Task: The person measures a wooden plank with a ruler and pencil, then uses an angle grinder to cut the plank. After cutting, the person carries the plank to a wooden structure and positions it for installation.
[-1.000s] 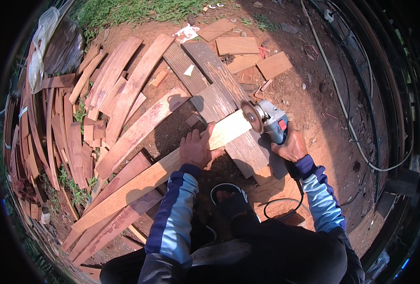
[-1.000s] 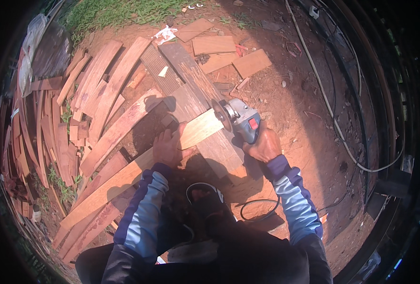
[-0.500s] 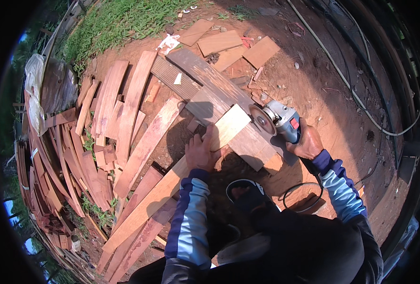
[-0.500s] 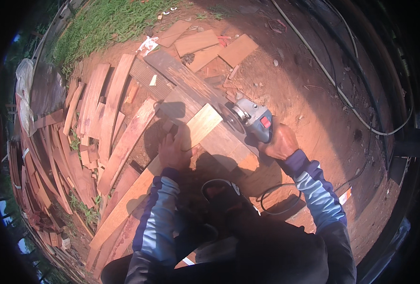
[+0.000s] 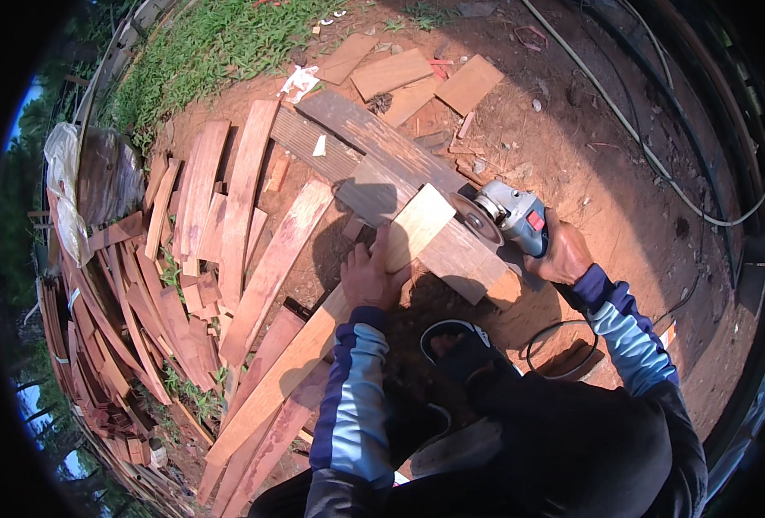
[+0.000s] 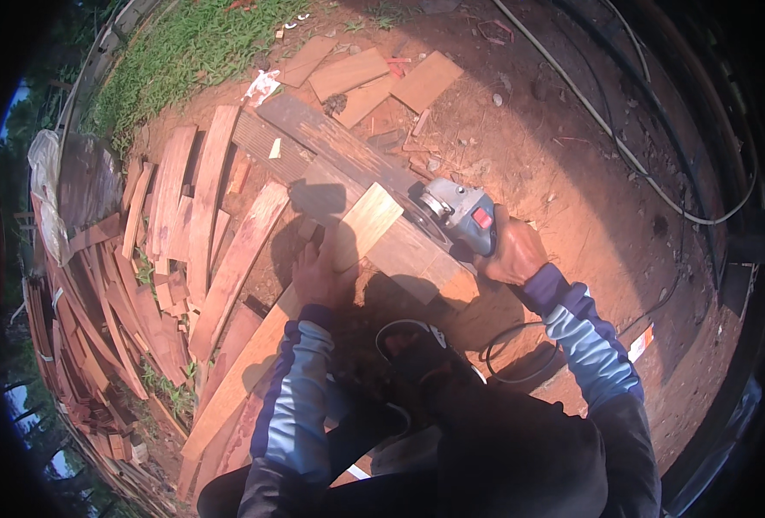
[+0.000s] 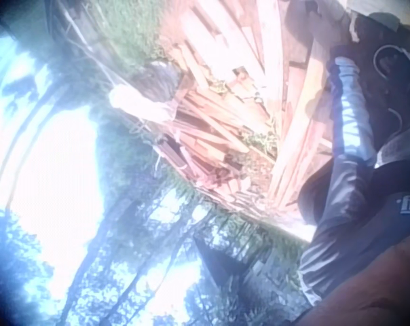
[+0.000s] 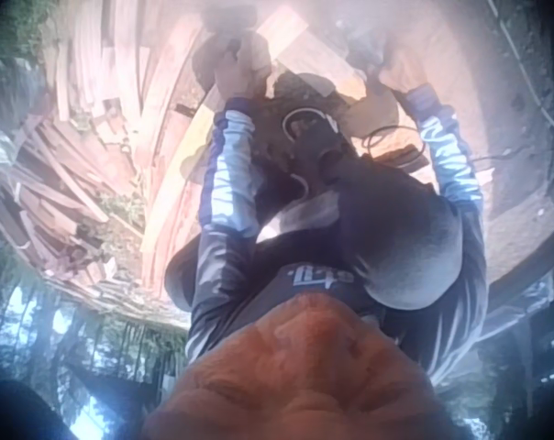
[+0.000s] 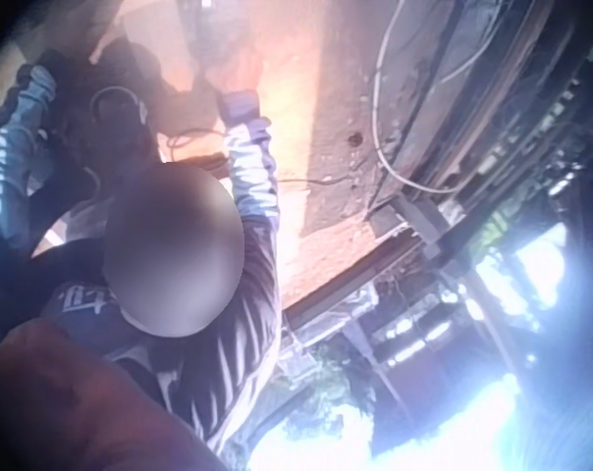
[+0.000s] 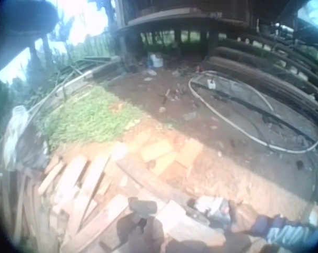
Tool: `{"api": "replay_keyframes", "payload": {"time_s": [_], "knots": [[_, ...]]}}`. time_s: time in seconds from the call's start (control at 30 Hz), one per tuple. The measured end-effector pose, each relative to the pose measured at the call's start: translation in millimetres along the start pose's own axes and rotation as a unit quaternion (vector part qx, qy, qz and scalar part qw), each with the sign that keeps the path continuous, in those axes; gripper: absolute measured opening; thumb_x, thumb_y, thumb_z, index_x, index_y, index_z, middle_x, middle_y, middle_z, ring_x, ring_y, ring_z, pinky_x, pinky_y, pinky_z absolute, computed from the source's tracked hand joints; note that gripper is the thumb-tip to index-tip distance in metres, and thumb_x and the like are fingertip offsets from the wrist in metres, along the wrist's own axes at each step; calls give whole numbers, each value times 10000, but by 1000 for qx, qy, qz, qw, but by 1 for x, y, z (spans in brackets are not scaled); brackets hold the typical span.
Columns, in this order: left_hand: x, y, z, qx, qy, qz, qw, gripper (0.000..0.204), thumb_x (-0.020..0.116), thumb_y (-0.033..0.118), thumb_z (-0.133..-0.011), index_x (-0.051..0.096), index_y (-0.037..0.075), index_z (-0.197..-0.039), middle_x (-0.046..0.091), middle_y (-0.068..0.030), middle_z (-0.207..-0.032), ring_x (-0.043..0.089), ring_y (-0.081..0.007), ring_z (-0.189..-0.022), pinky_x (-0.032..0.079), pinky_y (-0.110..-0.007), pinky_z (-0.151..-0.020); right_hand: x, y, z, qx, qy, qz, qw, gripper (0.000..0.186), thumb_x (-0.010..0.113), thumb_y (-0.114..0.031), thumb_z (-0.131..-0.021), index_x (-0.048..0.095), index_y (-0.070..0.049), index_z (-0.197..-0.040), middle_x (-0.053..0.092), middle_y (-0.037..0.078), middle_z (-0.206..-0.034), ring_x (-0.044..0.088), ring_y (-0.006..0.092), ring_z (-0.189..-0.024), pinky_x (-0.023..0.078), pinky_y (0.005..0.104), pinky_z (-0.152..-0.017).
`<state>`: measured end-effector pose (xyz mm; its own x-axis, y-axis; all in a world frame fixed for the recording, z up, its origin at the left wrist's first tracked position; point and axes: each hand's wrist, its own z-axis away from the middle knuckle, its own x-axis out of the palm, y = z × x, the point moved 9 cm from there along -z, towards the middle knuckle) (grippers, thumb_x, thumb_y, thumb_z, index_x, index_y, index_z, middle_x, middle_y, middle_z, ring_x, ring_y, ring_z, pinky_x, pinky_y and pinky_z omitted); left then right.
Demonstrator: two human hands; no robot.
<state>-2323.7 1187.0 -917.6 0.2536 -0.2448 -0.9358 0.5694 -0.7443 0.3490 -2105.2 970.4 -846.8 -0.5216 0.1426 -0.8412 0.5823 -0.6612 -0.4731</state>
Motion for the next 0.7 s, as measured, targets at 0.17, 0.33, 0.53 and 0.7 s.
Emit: {"api": "replay_keyframes", "payload": {"time_s": [0.17, 0.33, 0.53, 0.7], "knots": [[2, -1, 1, -11, -12, -9, 1000, 932, 803, 525, -641, 423, 297, -1460, 550, -104, -928, 580, -326, -899, 452, -459, -788, -1, -3, -2, -5, -2, 5, 1000, 511, 742, -200, -619, 476, 85, -950, 616, 302, -725, 641, 481, -698, 517, 489, -619], [2, -1, 0, -20, -20, 1, 1000, 940, 810, 526, -630, 423, 303, -1458, 555, -111, -938, 584, -336, -912, 459, -472, -800, 3, 0, -3, -6, -3, 15, 1000, 524, 745, -207, -618, 484, 93, -959, 619, 302, -728, 645, 480, -704, 521, 485, -623], [7, -4, 0, -26, -28, -5, 999, 944, 811, 526, -626, 423, 300, -1456, 558, -120, -944, 585, -348, -930, 464, -487, -804, -3, -4, -1, -5, 0, 5, 1000, 531, 750, -214, -616, 487, 87, -965, 623, 303, -738, 645, 484, -718, 519, 487, -641], [7, -5, 1, -20, -23, -4, 1000, 945, 806, 531, -631, 418, 298, -1461, 558, -124, -948, 585, -350, -931, 461, -489, -808, -1, -2, -1, 3, -12, 10, 1000, 533, 751, -210, -616, 489, 89, -971, 622, 304, -742, 643, 485, -725, 518, 490, -644]]}}
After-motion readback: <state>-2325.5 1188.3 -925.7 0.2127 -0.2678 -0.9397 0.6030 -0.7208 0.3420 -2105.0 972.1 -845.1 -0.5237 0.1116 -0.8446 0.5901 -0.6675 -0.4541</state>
